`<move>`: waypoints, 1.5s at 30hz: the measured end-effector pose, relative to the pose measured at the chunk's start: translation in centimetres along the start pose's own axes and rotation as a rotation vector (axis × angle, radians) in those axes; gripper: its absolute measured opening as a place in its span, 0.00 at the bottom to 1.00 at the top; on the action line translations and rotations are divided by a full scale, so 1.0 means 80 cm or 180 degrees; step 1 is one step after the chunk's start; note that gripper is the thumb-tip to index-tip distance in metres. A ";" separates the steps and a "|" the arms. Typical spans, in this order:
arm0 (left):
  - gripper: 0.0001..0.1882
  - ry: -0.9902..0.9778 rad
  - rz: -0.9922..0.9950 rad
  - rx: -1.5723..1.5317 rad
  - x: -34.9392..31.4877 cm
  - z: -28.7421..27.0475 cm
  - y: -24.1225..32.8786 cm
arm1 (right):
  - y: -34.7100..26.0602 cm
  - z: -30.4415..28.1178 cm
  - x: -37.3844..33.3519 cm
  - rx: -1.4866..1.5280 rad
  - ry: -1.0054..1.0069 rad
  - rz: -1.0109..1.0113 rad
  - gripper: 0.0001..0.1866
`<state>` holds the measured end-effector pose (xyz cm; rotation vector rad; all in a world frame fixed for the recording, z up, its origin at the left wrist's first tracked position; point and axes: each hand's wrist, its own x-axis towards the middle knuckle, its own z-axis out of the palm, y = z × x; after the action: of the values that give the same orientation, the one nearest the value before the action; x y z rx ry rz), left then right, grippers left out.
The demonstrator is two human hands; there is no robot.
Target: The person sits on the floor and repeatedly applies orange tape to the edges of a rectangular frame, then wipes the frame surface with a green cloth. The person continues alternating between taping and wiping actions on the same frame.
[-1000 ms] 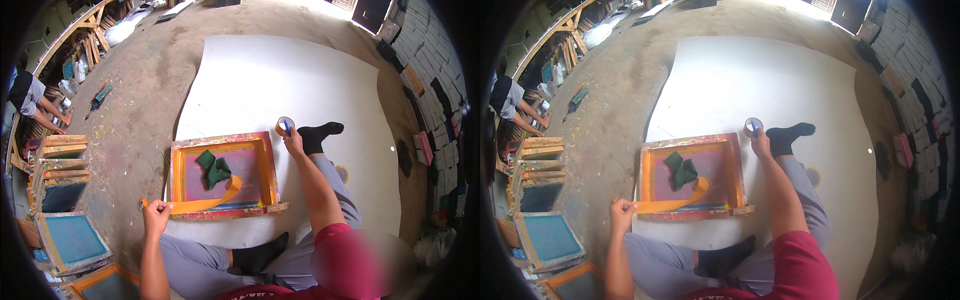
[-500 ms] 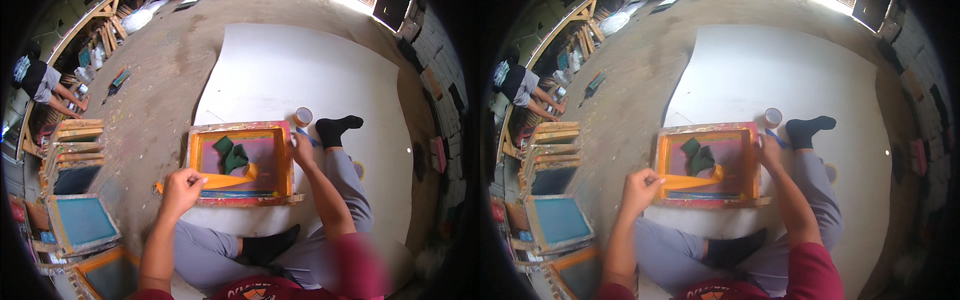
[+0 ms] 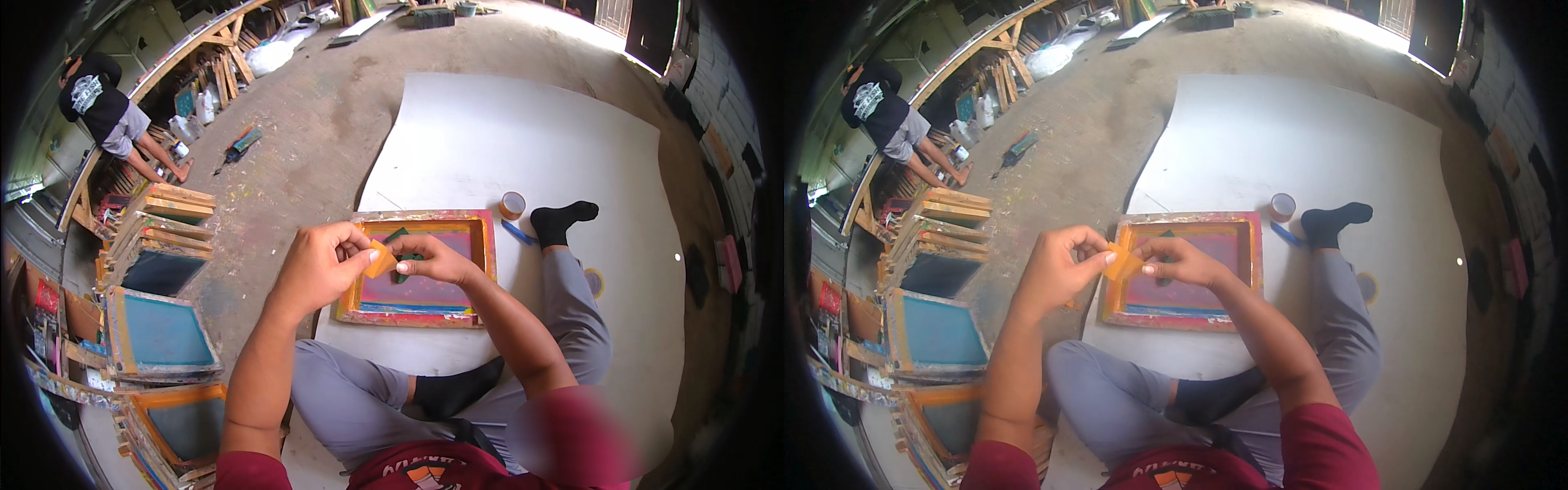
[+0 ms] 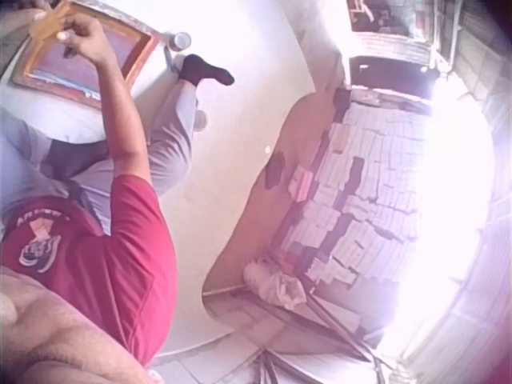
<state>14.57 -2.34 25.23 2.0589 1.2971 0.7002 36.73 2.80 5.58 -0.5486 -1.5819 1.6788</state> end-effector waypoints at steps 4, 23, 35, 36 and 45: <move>0.08 -0.0044 0.0049 0.0112 -0.013 -0.035 0.023 | -0.025 0.032 0.000 -0.0017 0.0143 -0.0045 0.17; 0.06 0.1136 0.0252 -0.0375 -0.089 -0.162 -0.039 | -0.009 0.039 -0.087 -0.0337 0.0873 0.0645 0.09; 0.06 0.1334 -0.0112 -0.0746 -0.104 -0.144 -0.134 | -0.010 0.003 -0.149 -0.0764 0.1751 0.0580 0.09; 0.06 0.1320 -0.0174 -0.0746 -0.104 -0.139 -0.138 | -0.008 -0.001 -0.155 -0.0674 0.1865 0.0559 0.09; 0.07 0.1261 -0.0614 -0.1120 -0.093 -0.050 -0.243 | 0.011 -0.018 -0.190 -0.0212 0.2745 0.0619 0.10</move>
<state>-2.71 -1.68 13.02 1.5390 1.4386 1.1936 47.07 -7.75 1.76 -1.2844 -0.9618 1.2390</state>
